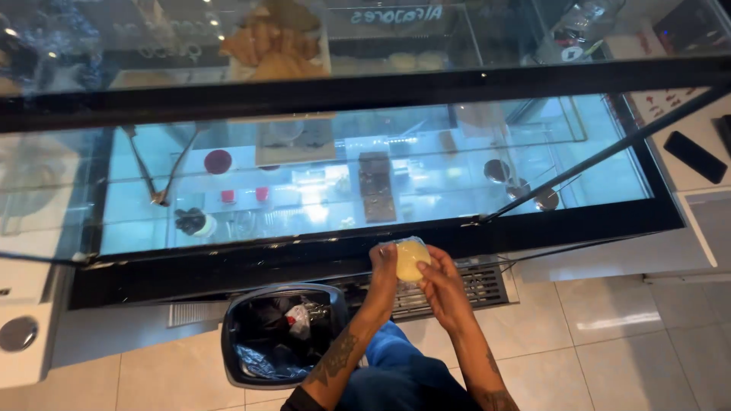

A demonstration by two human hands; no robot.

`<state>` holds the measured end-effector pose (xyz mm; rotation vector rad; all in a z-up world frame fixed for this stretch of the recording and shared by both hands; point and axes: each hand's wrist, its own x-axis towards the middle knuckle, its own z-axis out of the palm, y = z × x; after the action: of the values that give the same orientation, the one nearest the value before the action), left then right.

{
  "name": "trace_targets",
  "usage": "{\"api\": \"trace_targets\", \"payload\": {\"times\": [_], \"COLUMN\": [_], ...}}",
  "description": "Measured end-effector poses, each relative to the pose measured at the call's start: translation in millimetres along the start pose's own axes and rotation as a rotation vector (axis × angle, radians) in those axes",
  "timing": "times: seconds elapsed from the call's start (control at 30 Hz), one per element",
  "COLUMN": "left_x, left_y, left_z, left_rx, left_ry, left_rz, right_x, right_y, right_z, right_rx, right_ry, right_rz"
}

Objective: Repairing or adjusting the beaded cord and connector of a window blind in a commercial setting.

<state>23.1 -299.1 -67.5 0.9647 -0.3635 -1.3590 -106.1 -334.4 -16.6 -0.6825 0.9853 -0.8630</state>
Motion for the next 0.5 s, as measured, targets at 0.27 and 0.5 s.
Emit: {"api": "trace_targets", "payload": {"times": [0.27,0.5], "left_x": [132.6,187.0], "left_y": [-2.5,9.9], "left_z": [17.4,4.7], "left_rx": [-0.25,-0.119], "left_ry": [0.007,-0.003], "left_rz": [0.079,0.064], "right_x": [103.4,239.4], "right_y": [-72.6,-106.7], "right_z": [0.8,11.8], "right_rx": [-0.267,-0.059], "right_ry": [-0.033,0.128], "right_rz": [-0.033,-0.246]}}
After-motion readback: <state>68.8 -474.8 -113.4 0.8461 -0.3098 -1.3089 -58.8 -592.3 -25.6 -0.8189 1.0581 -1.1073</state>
